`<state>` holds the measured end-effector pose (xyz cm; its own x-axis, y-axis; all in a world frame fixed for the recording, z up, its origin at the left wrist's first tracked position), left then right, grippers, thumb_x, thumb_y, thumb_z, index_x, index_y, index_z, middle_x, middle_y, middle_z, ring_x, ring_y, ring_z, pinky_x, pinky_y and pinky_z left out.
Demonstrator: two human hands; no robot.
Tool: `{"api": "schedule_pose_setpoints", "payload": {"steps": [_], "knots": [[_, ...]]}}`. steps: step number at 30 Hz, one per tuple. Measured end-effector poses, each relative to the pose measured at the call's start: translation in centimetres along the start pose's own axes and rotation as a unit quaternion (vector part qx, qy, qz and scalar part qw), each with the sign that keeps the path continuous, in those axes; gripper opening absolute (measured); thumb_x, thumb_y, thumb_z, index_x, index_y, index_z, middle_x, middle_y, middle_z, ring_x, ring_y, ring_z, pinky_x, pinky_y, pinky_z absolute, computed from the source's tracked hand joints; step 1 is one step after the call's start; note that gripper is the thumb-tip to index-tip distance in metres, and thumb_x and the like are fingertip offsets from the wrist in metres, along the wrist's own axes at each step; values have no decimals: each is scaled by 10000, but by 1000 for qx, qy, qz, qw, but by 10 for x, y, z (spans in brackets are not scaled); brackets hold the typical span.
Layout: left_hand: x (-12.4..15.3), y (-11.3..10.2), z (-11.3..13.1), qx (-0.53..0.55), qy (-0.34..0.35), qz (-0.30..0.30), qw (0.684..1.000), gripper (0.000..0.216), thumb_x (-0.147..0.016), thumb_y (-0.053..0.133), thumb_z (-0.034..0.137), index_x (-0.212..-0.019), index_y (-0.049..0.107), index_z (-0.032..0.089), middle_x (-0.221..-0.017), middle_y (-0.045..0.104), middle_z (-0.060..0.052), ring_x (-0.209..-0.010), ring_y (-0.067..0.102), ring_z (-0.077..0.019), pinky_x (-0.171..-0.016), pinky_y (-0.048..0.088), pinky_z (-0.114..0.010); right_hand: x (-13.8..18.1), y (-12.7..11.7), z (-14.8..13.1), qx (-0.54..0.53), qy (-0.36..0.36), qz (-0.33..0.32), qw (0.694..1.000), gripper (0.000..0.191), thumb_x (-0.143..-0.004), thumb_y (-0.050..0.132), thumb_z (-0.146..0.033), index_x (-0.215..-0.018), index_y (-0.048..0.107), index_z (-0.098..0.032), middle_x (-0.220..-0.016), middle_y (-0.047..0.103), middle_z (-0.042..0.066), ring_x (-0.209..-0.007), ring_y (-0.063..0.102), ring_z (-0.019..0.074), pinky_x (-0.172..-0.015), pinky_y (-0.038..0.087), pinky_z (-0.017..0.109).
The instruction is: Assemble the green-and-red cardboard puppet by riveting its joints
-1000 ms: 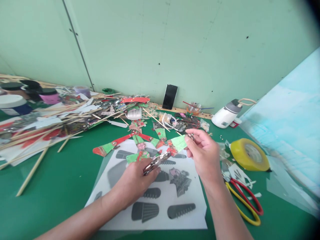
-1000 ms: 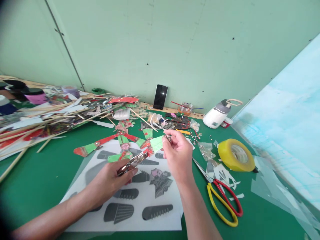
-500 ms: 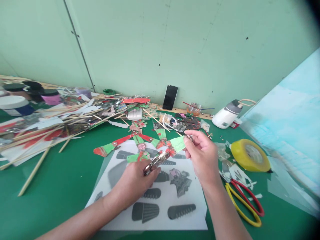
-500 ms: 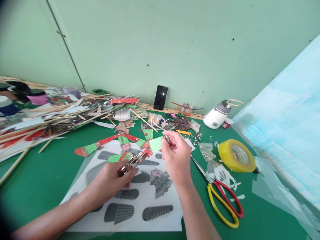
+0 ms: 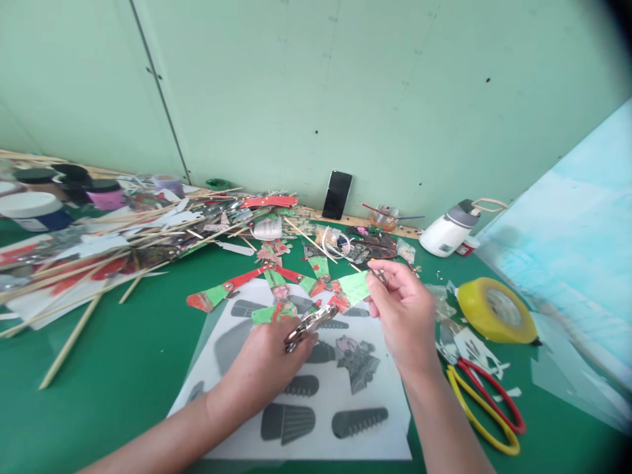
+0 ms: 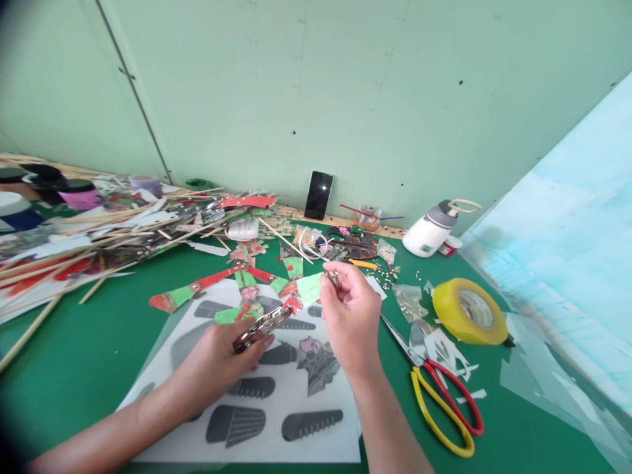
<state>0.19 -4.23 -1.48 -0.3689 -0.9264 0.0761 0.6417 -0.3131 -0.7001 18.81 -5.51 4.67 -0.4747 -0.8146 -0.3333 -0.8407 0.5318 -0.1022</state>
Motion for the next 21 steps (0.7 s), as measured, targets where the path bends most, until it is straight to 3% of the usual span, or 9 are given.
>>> {"api": "schedule_pose_setpoints", "payload": {"steps": [7,21], "knots": [[0,-1,0,5,-1,-10,1000,332,-852,452,433,-612,411,208,-513,521,30,-469,453,-108,-491,275,-242,-1,0,3,-21,7,-8,1000,201,-757,659,-280,-928,650,-175,-568,550,-39,-399,433,67,-369,357,192],[-1,-3,-2,44,-13,-11,999,330,-855,444,446,-643,495,198,-527,520,32,-495,469,-116,-493,289,-240,-2,-3,1,-19,0,16,1000,211,-754,666,-278,-932,653,-165,-535,505,-52,-415,449,75,-376,371,191]]}}
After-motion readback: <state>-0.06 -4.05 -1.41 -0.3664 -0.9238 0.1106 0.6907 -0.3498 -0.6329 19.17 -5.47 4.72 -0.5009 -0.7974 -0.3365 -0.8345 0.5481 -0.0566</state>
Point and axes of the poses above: each hand's wrist, its own x-axis away from the middle knuckle, its own y-axis out of the palm, z = x × y, the point moved 1 cm from there along -x, towards the middle knuckle
